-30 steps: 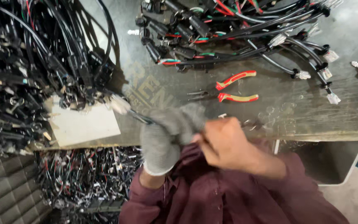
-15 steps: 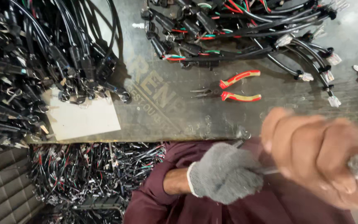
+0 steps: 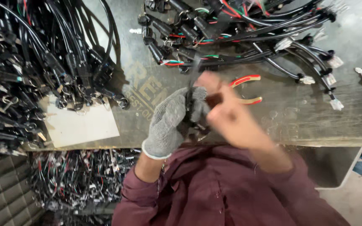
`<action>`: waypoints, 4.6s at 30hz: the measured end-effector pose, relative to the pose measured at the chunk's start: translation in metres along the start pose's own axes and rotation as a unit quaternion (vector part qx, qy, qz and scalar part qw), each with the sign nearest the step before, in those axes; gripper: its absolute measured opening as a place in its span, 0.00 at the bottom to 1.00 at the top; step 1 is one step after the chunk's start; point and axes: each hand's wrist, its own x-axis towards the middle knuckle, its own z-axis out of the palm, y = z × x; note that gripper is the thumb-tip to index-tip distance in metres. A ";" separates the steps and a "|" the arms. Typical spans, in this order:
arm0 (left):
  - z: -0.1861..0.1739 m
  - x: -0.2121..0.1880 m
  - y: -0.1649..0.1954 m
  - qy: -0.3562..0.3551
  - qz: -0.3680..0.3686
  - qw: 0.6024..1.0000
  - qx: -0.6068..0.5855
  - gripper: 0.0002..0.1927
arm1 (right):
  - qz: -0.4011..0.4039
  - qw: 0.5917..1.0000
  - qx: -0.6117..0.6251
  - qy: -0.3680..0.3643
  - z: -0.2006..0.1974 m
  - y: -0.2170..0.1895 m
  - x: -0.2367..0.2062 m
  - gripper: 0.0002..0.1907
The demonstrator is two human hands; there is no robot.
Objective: The person sits at a workbench assembling wire harnesses. They pick up a black cable, strip and arrange its red and green wires, use pliers to crimp and seat terminals, attach connector housings, and place finished harnesses onto the table with the growing pile.
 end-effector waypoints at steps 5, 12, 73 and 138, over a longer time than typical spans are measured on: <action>-0.007 -0.008 -0.004 0.006 0.220 0.926 0.308 0.14 | 0.272 0.944 -0.161 -0.094 0.001 0.041 -0.034 0.31; -0.015 -0.020 -0.043 0.000 0.238 0.951 0.198 0.12 | 0.000 0.999 0.028 -0.019 -0.007 0.047 -0.039 0.28; -0.009 -0.005 -0.029 0.033 0.176 0.944 0.276 0.18 | -0.119 0.871 -0.477 0.014 -0.009 0.024 -0.030 0.43; -0.039 0.008 -0.015 -0.120 0.192 0.730 0.645 0.30 | -0.121 0.885 -0.443 -0.074 -0.044 0.004 -0.022 0.11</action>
